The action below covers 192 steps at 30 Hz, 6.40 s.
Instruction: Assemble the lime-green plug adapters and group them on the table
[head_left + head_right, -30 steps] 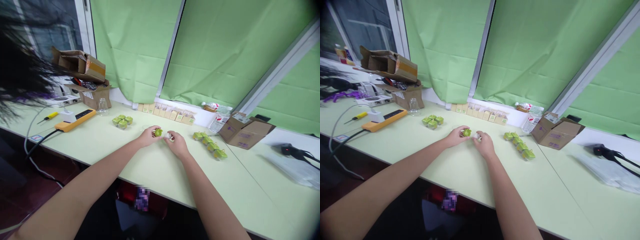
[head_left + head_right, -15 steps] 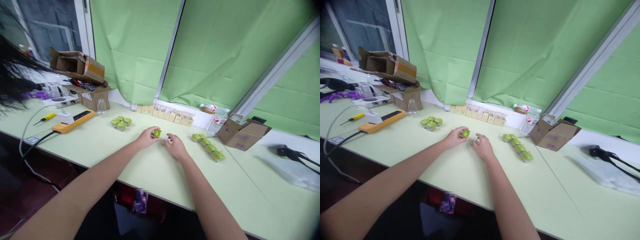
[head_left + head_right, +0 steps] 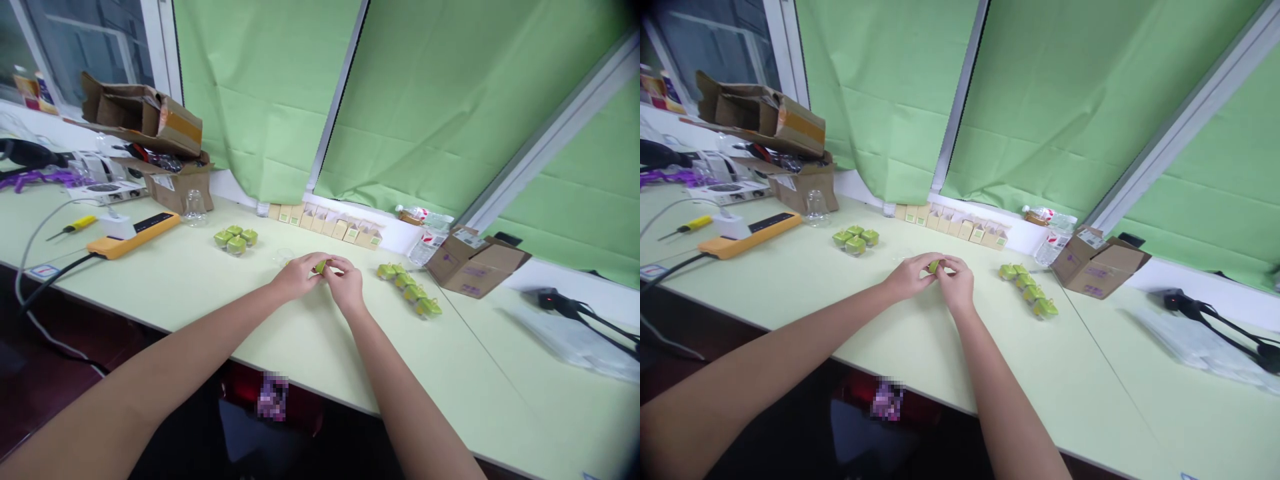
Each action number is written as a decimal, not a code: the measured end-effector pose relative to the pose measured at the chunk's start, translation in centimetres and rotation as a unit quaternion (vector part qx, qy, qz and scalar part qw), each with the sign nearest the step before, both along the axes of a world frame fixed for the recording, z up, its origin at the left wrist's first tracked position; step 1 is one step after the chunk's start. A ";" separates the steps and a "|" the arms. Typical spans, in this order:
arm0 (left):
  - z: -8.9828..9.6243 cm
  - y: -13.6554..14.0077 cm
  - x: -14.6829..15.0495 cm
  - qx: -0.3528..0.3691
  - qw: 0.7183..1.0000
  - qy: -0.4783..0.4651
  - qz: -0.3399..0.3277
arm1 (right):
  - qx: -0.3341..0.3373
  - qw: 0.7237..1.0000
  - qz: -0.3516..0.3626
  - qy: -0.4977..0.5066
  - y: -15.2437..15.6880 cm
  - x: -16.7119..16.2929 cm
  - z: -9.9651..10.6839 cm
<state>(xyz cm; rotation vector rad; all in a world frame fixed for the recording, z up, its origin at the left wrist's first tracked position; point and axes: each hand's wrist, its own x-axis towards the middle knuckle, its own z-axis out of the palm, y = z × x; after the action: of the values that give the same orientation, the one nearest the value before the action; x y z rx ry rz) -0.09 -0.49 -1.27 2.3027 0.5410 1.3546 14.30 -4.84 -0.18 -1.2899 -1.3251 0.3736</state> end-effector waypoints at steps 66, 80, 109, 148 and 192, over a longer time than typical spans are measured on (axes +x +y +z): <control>0.3 1.2 -2.2 -0.088 0.993 0.052 0.054 | -0.061 0.986 0.007 0.153 0.6 1.6 -0.1; -0.2 1.6 -1.7 -0.080 0.995 0.041 0.031 | -0.052 0.998 0.027 -0.010 -0.2 0.5 0.3; -0.2 1.4 -0.7 -0.043 0.998 -0.001 0.045 | -0.012 0.987 -0.022 -0.158 -1.2 -0.9 1.0; 1.3 0.1 -0.3 -0.353 0.923 -0.074 -0.137 | -0.173 0.933 0.216 0.230 -1.3 2.1 2.7; 1.2 1.7 -1.2 -0.498 0.844 -0.184 -0.074 | -0.158 0.942 0.145 0.256 -0.4 2.0 1.3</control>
<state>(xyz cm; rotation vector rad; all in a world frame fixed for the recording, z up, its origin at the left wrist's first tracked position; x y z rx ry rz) -1.26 1.24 -0.04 1.1782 0.6953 1.0207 16.26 -5.27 1.09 -1.1431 -1.0256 1.0899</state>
